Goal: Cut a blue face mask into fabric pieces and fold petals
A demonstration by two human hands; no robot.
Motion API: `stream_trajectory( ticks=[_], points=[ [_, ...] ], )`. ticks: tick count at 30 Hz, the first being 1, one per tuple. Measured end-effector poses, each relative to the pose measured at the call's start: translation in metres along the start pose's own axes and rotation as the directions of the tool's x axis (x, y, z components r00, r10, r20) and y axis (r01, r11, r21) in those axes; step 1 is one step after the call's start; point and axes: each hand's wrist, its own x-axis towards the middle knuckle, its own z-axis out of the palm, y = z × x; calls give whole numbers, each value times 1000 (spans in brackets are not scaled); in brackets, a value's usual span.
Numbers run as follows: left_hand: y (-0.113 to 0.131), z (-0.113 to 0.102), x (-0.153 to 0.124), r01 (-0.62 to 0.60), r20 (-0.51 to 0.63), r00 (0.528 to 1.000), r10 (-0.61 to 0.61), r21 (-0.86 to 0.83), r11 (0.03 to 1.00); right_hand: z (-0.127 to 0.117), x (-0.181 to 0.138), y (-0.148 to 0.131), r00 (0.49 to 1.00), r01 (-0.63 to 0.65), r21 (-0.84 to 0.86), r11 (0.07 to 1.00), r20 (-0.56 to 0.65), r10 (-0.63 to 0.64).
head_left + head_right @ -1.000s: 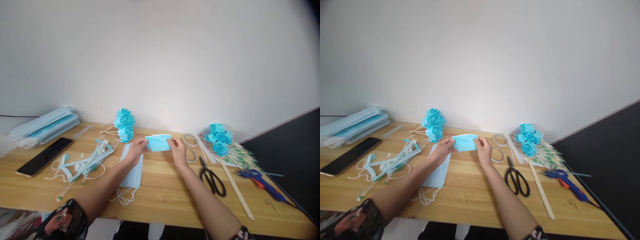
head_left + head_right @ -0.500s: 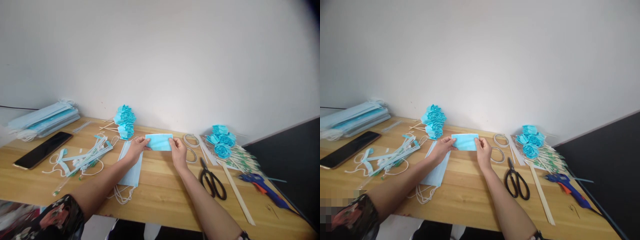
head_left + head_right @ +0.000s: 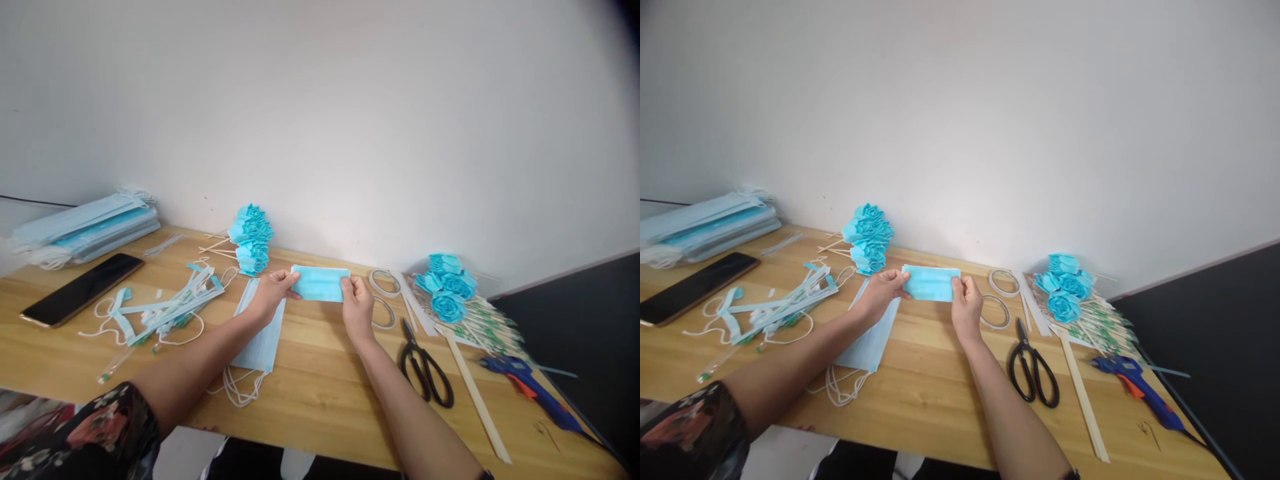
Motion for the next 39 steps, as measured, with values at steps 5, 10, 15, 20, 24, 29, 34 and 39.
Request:
stream_trajectory(
  ticks=[5,10,15,20,24,29,34,39],
  points=[
    [1,1,-3,-4,9,1000,4,1,1000,-2,-1,-2,998,58,-83,995,2,-58],
    [1,2,-3,19,29,999,-18,-44,999,-7,6,0,997,72,-100,992,-26,-75],
    [-3,-1,1,58,30,998,-58,19,998,-16,20,8,977,19,-82,996,-210,-36],
    [1,0,-4,-63,124,992,9,444,894,-18,27,16,949,8,16,1000,-316,-2],
    [11,6,-12,-246,219,962,165,426,870,-13,14,6,962,109,-30,994,-249,-113],
    [11,10,-13,174,370,921,-123,-109,979,-4,-7,-15,855,495,-82,865,222,-468],
    [1,6,-6,190,245,962,-121,-277,942,5,-10,-15,652,682,-56,729,497,-572],
    [-5,1,1,167,155,980,-123,-309,936,7,-9,-11,562,743,-32,668,572,-597]
  ],
)
